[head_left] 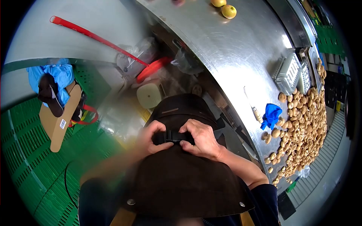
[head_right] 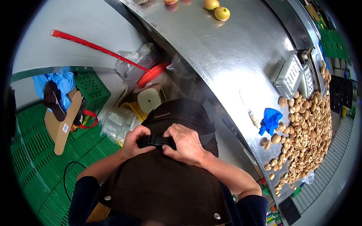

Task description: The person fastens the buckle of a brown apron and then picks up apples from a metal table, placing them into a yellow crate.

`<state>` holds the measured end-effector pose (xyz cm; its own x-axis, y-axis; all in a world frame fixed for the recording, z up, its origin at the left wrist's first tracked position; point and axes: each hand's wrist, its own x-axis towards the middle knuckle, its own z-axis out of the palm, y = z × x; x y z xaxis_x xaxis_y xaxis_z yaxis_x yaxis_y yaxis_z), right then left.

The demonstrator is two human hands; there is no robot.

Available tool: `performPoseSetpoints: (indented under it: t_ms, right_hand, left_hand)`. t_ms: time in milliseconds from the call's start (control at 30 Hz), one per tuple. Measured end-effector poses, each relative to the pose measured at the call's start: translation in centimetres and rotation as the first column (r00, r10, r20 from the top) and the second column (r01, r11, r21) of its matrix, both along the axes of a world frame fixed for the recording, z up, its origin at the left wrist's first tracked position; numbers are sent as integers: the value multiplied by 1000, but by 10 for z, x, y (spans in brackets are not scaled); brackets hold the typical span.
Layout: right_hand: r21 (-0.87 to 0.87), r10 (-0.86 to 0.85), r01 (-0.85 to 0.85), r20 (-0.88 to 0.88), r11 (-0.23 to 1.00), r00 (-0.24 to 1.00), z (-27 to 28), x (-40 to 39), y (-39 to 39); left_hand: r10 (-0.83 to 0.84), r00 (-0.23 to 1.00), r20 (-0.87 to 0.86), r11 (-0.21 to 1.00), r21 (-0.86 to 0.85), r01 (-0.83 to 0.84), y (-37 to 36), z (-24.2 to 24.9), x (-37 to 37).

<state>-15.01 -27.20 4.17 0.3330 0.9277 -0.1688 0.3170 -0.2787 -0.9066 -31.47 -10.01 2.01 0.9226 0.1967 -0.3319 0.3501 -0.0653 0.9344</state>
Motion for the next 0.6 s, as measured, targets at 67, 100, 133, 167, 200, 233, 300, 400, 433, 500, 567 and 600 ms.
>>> performPoseSetpoints:
  t_ms: [67, 100, 133, 167, 200, 233, 300, 400, 433, 500, 567, 600]
  right_hand:
    - [15, 9, -10, 61, 1000, 998, -1, -1, 1]
    - [22, 12, -14, 91, 1000, 996, -1, -2, 1]
    - [10, 31, -33, 104, 999, 994, 1, -2, 1]
    - [-3, 50, -50, 118, 999, 992, 4, -2, 2]
    - [-17, 69, -68, 132, 998, 989, 6, -1, 2]
    - [-4, 64, -64, 138, 998, 988, 5, -2, 1]
    - [21, 52, -56, 150, 998, 987, 3, -5, -1]
    - [9, 56, -57, 60, 998, 997, 0, -7, -4]
    - [18, 43, -43, 25, 999, 999, 0, -7, -4]
    - [33, 21, -19, -47, 999, 999, 2, -6, -4]
    - [2, 63, -63, -68, 998, 996, 4, -5, -3]
    - [-14, 81, -82, -77, 997, 994, 4, -5, -3]
  left_hand:
    - [8, 999, -40, 999, 40, -6, -2, 4, 3]
    - [18, 999, -47, 999, 46, -16, -4, 7, 4]
    - [27, 998, -53, 998, 52, -24, -5, 9, 5]
    - [24, 999, -33, 996, 85, -21, -6, 9, 4]
    - [21, 1000, -13, 993, 118, -19, -7, 8, 2]
    - [17, 1000, 7, 988, 151, -18, -8, 7, 0]
    - [105, 994, 2, 994, 3, -105, -14, 5, -6]
    - [185, 983, 19, 976, -124, -182, -19, 2, -10]
    - [204, 979, 29, 969, -150, -198, -19, 3, -10]
    - [207, 975, -82, 948, -229, -220, -18, 11, -5]
    - [206, 968, -145, 934, -265, -238, -18, 15, -6]
    - [203, 968, -148, 935, -266, -236, -18, 15, -6]
